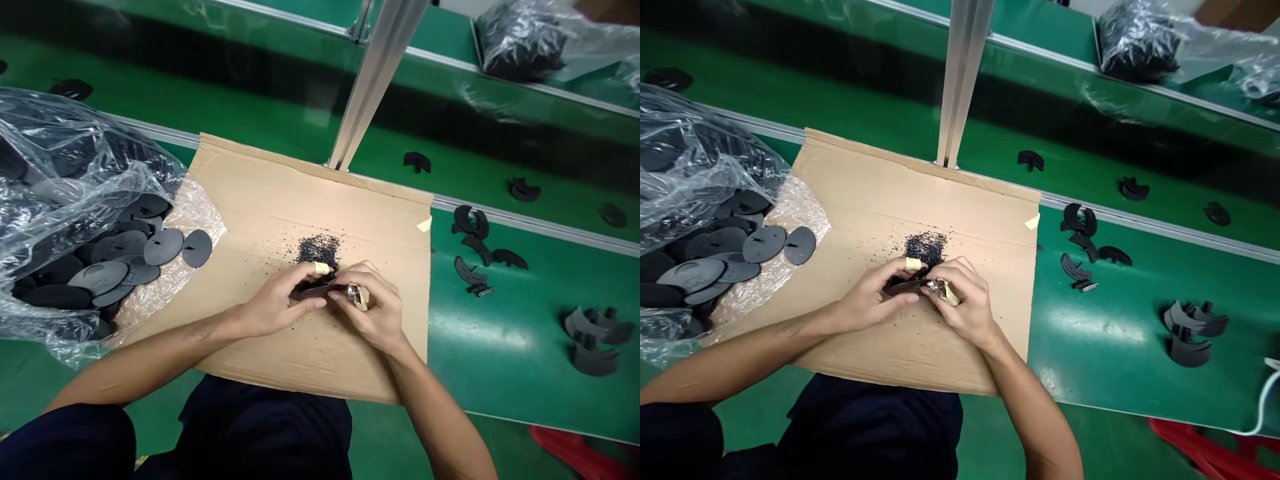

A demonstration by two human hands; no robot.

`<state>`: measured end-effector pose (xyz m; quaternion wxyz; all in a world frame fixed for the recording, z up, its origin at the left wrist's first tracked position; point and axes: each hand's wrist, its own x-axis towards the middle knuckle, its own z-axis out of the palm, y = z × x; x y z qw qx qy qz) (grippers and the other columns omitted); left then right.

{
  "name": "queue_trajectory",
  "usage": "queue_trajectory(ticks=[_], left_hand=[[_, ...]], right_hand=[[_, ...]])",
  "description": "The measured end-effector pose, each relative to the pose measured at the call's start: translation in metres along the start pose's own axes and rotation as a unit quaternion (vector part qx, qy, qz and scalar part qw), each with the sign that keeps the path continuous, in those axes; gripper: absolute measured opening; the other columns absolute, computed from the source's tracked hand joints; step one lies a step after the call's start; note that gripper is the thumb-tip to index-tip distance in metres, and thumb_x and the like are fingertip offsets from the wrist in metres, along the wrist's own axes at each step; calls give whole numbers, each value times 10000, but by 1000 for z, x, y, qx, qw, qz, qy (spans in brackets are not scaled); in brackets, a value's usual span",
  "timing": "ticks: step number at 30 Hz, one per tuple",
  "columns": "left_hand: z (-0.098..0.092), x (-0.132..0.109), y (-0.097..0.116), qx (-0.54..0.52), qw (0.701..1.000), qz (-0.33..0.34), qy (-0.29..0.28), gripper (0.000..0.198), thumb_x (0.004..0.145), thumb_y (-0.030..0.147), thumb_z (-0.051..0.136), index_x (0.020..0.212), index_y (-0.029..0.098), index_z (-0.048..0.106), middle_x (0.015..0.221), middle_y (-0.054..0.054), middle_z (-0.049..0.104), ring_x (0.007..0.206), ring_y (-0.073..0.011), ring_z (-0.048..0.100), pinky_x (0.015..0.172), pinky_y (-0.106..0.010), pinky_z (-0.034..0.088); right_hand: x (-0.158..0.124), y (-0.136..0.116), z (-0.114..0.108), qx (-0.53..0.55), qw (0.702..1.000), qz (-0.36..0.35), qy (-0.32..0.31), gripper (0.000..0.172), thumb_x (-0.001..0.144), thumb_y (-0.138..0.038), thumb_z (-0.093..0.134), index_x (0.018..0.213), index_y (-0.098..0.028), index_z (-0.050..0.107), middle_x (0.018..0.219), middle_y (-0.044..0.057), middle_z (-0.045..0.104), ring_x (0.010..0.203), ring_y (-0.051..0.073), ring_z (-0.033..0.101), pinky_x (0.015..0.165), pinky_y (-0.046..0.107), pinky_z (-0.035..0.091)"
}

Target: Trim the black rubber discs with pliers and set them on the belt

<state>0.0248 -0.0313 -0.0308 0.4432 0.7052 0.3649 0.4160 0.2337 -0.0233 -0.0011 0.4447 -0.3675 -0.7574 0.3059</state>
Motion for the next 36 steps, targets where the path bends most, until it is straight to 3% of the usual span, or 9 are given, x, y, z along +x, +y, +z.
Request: queue_trajectory(ticks=[7, 13, 23, 29, 32, 36], left_hand=[[3, -1, 0, 12, 1000, 15, 21, 275, 978, 325, 662, 1219, 208, 597, 981, -49, 724, 876, -173, 704, 795, -279, 569], [1, 0, 1, 42, 999, 29, 18, 302, 978, 367, 659, 1219, 191, 606, 975, -63, 726, 859, -175, 703, 760, -276, 569], [-1, 0, 2, 62, 998, 27, 15, 267, 982, 432, 645, 1059, 181, 600, 837, -25, 673, 712, -139, 652, 637, -233, 519], [-2, 1, 5, 62, 997, 31, 19, 217, 1013, 399, 594, 1057, 186, 589, 828, -19, 664, 713, -140, 635, 650, -236, 500], [-3, 2, 5, 33, 999, 18, 36, 245, 1009, 427, 598, 1052, 185, 601, 838, -22, 663, 728, -143, 633, 650, -233, 495], [-4, 2, 4, 7, 998, 2, 55, 311, 1002, 489, 592, 1049, 183, 623, 864, -31, 671, 757, -151, 634, 686, -245, 509]], right_hand=[[-4, 2, 3, -13, 999, -28, 14, 234, 873, -119, 745, 1045, -251, 657, 934, 43, 717, 835, 199, 668, 740, 377, 546], [-5, 4, 4, -17, 999, -35, 3, 225, 871, -129, 747, 1042, -251, 667, 944, 44, 727, 836, 203, 684, 752, 387, 558], [-4, 6, 5, -11, 999, -51, -8, 233, 870, -101, 737, 1040, -237, 656, 942, 40, 714, 849, 191, 678, 751, 362, 549], [-4, 0, 5, -26, 999, -20, -5, 222, 883, -173, 756, 1074, -240, 665, 987, 50, 723, 890, 201, 681, 791, 378, 559], [-3, -1, 4, -16, 1000, 9, 11, 268, 849, -266, 814, 1075, -239, 672, 995, 60, 728, 912, 221, 686, 807, 392, 571], [-2, -1, 6, 1, 998, 55, -12, 205, 877, -331, 790, 1010, -227, 673, 934, 52, 728, 854, 208, 682, 787, 373, 567]])
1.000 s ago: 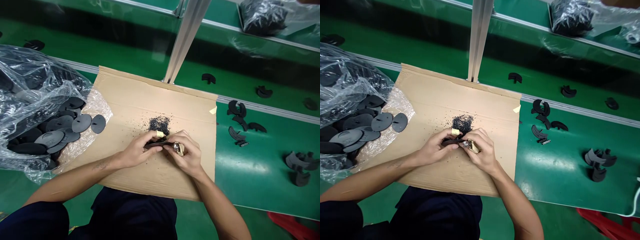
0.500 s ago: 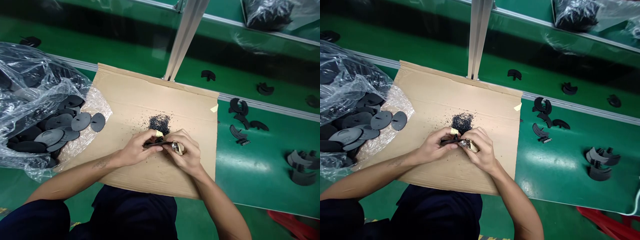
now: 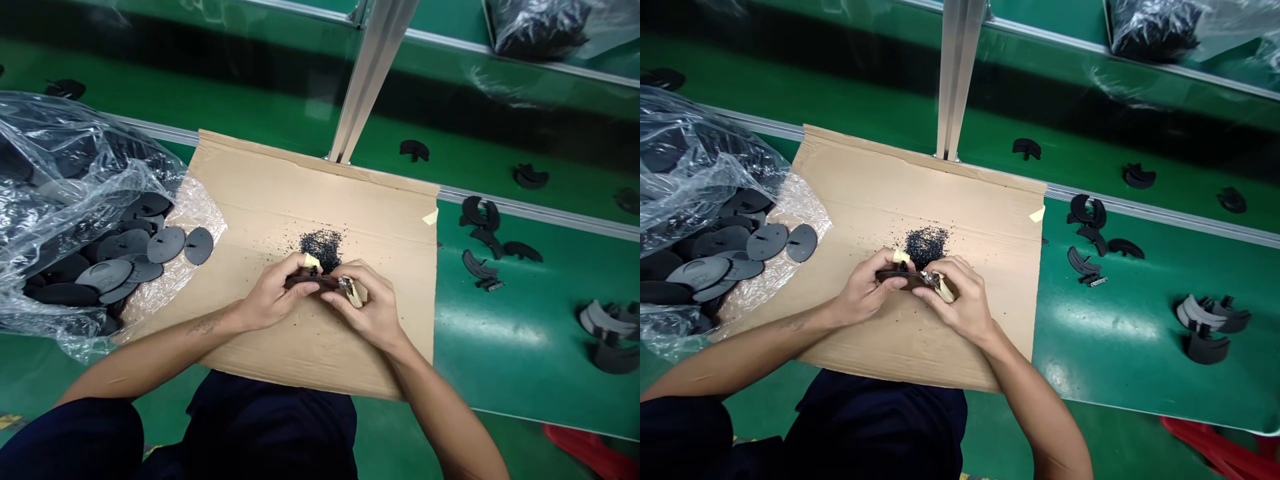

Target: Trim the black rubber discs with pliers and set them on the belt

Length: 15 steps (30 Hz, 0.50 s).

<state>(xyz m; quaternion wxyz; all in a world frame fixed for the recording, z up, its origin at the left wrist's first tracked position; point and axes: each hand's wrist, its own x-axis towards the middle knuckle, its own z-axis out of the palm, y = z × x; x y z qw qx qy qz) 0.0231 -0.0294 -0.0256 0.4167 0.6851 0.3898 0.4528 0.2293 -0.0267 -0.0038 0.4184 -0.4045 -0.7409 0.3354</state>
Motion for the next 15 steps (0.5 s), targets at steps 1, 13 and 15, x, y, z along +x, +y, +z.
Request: queue_trajectory(ticks=[1, 13, 15], left_hand=[[0, 0, 0, -3, 1000, -6, -1, 326, 999, 503, 592, 1053, 183, 629, 878, -34, 678, 773, -154, 638, 701, -249, 514], [1, 4, 1, -42, 997, -60, 13, 353, 1002, 523, 582, 1016, 176, 643, 922, -30, 694, 866, -156, 654, 789, -250, 530], [1, 4, 0, -40, 998, -46, 9, 324, 1008, 497, 583, 1032, 178, 637, 940, -35, 699, 874, -158, 663, 798, -255, 535]], right_hand=[[0, 0, 0, 7, 1000, 12, -5, 196, 885, -348, 781, 994, -224, 674, 919, 48, 724, 835, 201, 679, 775, 364, 564], [2, 2, 4, 128, 979, 158, -23, 346, 854, -523, 778, 931, -210, 653, 805, -3, 641, 707, 145, 581, 666, 279, 504], [2, 3, 4, 118, 981, 151, -24, 341, 871, -531, 756, 913, -209, 653, 785, -5, 630, 697, 144, 571, 652, 275, 493]])
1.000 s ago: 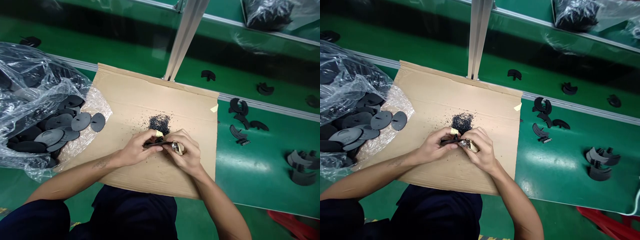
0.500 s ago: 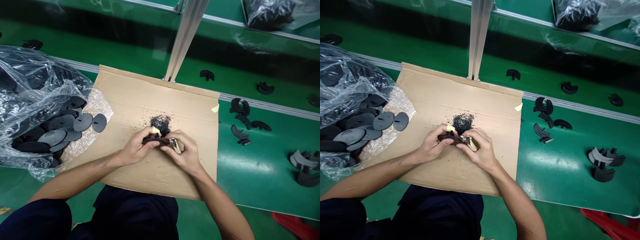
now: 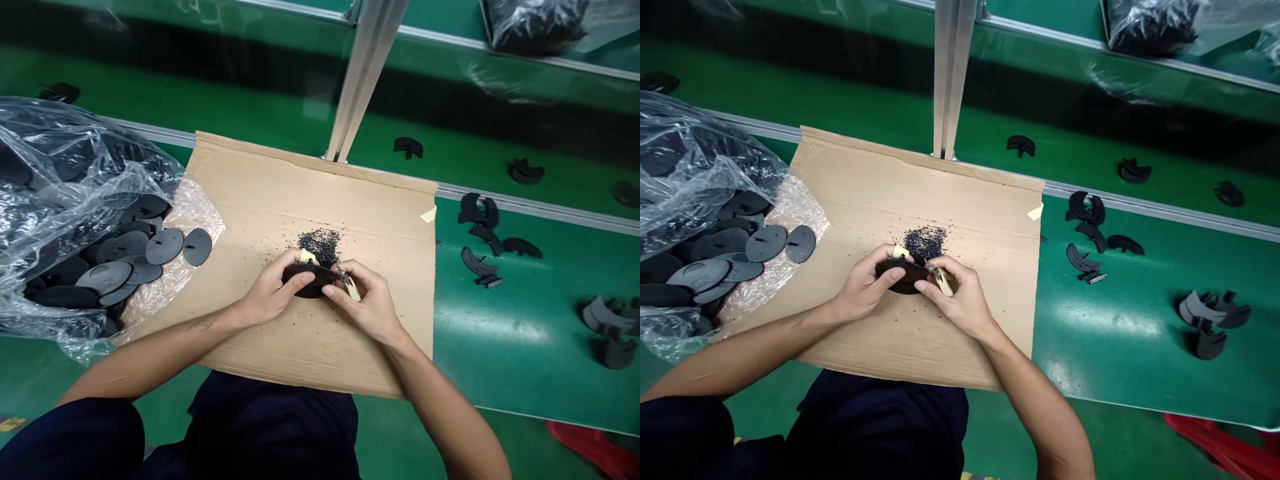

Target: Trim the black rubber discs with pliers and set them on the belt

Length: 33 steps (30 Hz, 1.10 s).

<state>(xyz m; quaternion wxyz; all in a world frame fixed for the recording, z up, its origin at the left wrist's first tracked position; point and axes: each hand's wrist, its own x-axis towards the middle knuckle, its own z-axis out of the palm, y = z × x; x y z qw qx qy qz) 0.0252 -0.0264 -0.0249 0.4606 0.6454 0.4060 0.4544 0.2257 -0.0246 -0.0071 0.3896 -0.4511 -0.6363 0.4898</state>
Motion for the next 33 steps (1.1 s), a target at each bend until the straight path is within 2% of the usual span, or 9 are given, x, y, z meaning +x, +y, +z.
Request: queue_trajectory(ticks=[5, 10, 13, 17, 20, 25, 30, 33], left_hand=[[1, -3, -1, 31, 999, 33, -18, 274, 1026, 436, 567, 1076, 176, 640, 960, -51, 717, 866, -159, 682, 779, -256, 548], [-3, 0, 0, 40, 997, 68, -22, 305, 1001, 443, 615, 1136, 179, 688, 994, -75, 768, 907, -176, 727, 809, -279, 586], [-6, 3, 1, 60, 992, 108, -19, 314, 984, 447, 647, 1093, 167, 734, 941, -87, 789, 857, -180, 741, 776, -286, 595], [-7, 4, 3, 67, 989, 135, -3, 224, 961, 370, 698, 1044, 175, 774, 918, -83, 807, 814, -171, 751, 757, -284, 606], [-7, 3, 6, 57, 989, 135, 13, 198, 932, 344, 739, 1047, 189, 783, 897, -71, 812, 802, -170, 755, 758, -288, 616], [-5, 1, 7, 49, 993, 107, 1, 253, 975, 378, 674, 1047, 162, 784, 932, -99, 808, 833, -179, 754, 765, -296, 619], [-3, -1, 6, 48, 990, 124, 49, 175, 920, 339, 753, 978, 176, 777, 821, -48, 793, 725, -151, 726, 683, -264, 596], [-3, -1, 4, 57, 988, 131, 61, 179, 936, 333, 732, 873, 167, 755, 694, -10, 721, 599, -109, 629, 585, -229, 513]], right_hand=[[-2, -1, 0, -79, 995, -67, 14, 220, 933, -426, 709, 900, -215, 654, 766, 6, 636, 668, 151, 573, 621, 285, 470], [-5, -2, 0, -139, 981, -134, 29, 18, 937, -238, 669, 932, -230, 654, 839, 35, 690, 753, 186, 644, 689, 326, 510], [-7, -2, 0, -154, 975, -158, 21, 68, 925, -169, 649, 942, -235, 653, 849, 44, 705, 776, 199, 660, 714, 349, 528], [-7, 0, 2, -158, 972, -171, 13, 103, 918, -142, 651, 961, -235, 648, 861, 48, 715, 784, 202, 662, 715, 355, 539], [-7, 0, 2, -149, 973, -174, 8, 95, 918, -152, 660, 967, -233, 650, 868, 49, 719, 783, 200, 668, 718, 353, 544], [-7, 0, 1, -150, 974, -171, 8, 79, 914, -180, 675, 971, -234, 672, 862, 48, 722, 781, 201, 671, 713, 350, 545], [-8, -1, 3, -148, 974, -171, 5, 73, 922, -200, 678, 987, -234, 676, 876, 56, 737, 781, 207, 681, 724, 361, 554], [-9, -1, 4, -138, 975, -174, 2, 82, 919, -203, 686, 994, -231, 670, 872, 60, 732, 778, 208, 678, 712, 360, 554]])
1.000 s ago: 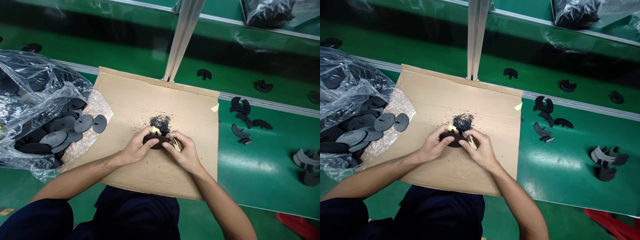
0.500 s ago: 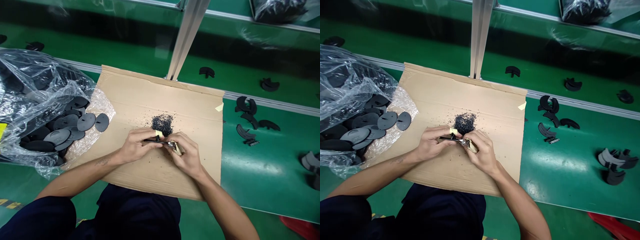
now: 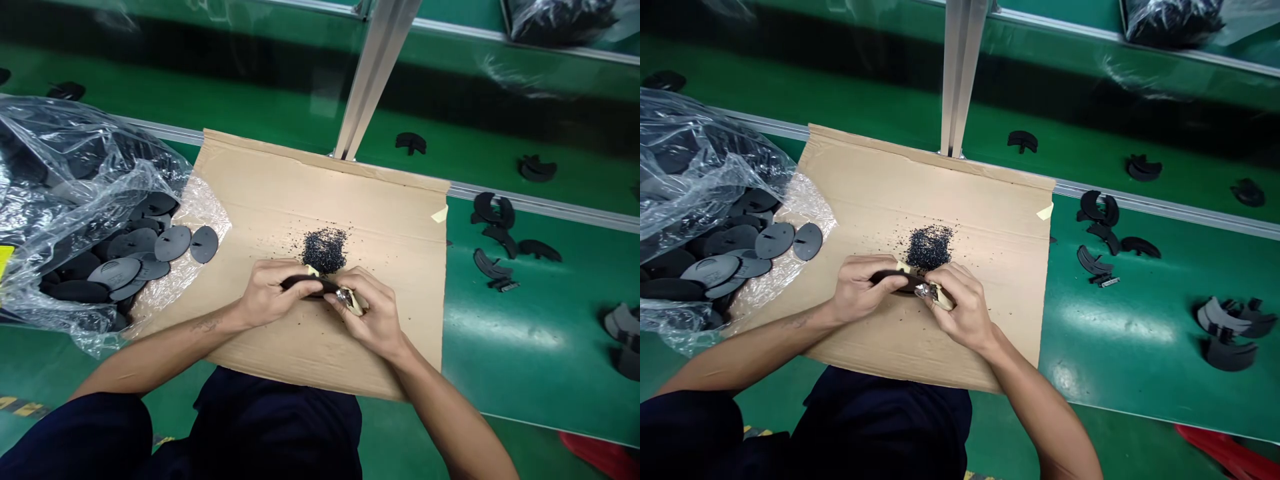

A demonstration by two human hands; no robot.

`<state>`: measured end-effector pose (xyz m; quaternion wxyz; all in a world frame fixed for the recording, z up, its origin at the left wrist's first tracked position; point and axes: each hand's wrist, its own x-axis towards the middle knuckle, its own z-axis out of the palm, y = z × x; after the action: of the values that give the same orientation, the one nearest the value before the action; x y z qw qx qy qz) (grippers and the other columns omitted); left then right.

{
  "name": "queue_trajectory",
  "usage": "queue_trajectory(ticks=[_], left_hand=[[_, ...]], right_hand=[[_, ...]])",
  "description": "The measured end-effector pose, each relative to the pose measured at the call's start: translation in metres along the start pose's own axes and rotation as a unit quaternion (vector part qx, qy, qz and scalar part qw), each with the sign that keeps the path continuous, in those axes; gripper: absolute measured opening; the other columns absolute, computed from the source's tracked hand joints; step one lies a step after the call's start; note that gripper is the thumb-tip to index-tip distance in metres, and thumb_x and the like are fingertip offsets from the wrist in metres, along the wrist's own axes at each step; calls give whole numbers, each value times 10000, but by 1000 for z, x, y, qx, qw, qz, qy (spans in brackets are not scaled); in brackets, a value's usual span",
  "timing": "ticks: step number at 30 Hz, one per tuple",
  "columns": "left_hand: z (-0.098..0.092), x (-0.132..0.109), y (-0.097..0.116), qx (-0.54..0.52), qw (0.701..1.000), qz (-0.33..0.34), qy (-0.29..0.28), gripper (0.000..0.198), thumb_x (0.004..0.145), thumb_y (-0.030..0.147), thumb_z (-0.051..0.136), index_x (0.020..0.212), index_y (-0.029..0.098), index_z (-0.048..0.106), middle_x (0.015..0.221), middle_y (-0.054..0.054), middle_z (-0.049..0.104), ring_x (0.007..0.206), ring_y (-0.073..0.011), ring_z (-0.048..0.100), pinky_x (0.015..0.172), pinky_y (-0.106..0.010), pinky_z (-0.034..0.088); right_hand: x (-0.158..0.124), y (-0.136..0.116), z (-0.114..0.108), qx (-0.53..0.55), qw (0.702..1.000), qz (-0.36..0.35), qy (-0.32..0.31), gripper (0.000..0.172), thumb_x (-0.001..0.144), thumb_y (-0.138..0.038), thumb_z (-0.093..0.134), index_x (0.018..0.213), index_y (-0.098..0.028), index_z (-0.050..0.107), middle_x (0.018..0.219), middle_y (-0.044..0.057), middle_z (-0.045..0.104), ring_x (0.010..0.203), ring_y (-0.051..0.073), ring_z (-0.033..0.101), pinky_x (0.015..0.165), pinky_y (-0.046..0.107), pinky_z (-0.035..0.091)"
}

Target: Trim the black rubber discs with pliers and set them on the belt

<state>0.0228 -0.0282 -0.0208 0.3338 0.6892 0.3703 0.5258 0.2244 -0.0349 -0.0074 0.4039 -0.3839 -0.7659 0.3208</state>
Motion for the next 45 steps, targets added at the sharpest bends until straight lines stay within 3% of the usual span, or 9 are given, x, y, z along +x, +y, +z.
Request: queue_trajectory(ticks=[4, 7, 12, 17, 24, 29, 34, 40, 45], left_hand=[[-1, 0, 0, -8, 998, -52, -28, 334, 973, 432, 665, 790, 154, 697, 627, 15, 599, 555, -90, 505, 532, -218, 415], [-2, 1, 1, -38, 989, -120, -72, 411, 983, 538, 604, 838, 161, 682, 716, -11, 631, 638, -119, 555, 574, -226, 448], [-4, 4, 1, -103, 964, -208, -131, 371, 895, 409, 757, 1183, 195, 665, 1119, -74, 735, 1031, -207, 699, 897, -311, 572], [-5, 6, -9, -206, 935, -266, -113, 455, 897, 331, 760, 1295, 162, 621, 1195, -119, 747, 1077, -236, 732, 943, -349, 588], [-6, 9, -12, -301, 887, -340, -80, 548, 842, 285, 828, 1330, 152, 616, 1216, -147, 759, 1149, -277, 723, 977, -379, 577], [-7, 10, -13, -326, 870, -363, -75, 532, 820, 255, 843, 1302, 150, 645, 1226, -147, 757, 1090, -252, 743, 971, -374, 581], [-6, 9, -14, -326, 874, -352, -78, 526, 833, 278, 833, 1308, 153, 644, 1231, -146, 754, 1098, -257, 743, 958, -376, 587], [-6, 9, -9, -271, 906, -306, -107, 570, 826, 268, 837, 1346, 187, 616, 1274, -118, 735, 1166, -248, 719, 1006, -361, 572], [0, 4, -6, -220, 936, -255, -99, 338, 911, 270, 747, 1226, 181, 664, 1176, -93, 769, 1149, -213, 725, 1014, -345, 576]], right_hand=[[-1, -1, 0, 7, 1000, 0, 11, 83, 916, -177, 681, 976, -229, 657, 853, 50, 715, 767, 197, 663, 687, 341, 537], [0, -1, -1, 25, 999, 25, 19, 41, 930, -202, 670, 954, -229, 651, 853, 44, 703, 755, 188, 651, 673, 328, 526], [4, -2, -2, 65, 991, 103, 53, 110, 943, -305, 686, 891, -220, 640, 799, 9, 646, 694, 153, 588, 650, 299, 487], [8, -2, -9, 101, 975, 158, 115, 227, 924, -418, 707, 844, -223, 623, 730, -17, 564, 641, 138, 500, 607, 285, 453], [9, 9, -12, 141, 943, 218, 208, 318, 867, -516, 755, 846, -223, 632, 748, -27, 536, 680, 134, 484, 670, 288, 431], [8, 11, -10, 159, 941, 221, 198, 317, 848, -509, 779, 843, -225, 639, 760, -26, 540, 693, 134, 482, 683, 286, 421], [9, 9, -12, 137, 948, 216, 188, 307, 867, -501, 760, 841, -223, 631, 752, -28, 542, 682, 132, 481, 664, 278, 420], [10, 2, -10, 75, 984, 154, 48, 183, 939, -364, 685, 844, -225, 613, 724, -24, 568, 638, 136, 508, 613, 276, 430], [6, 4, -3, -15, 997, 80, 11, 55, 941, -234, 652, 894, -228, 624, 791, 16, 642, 715, 172, 589, 672, 313, 471]])
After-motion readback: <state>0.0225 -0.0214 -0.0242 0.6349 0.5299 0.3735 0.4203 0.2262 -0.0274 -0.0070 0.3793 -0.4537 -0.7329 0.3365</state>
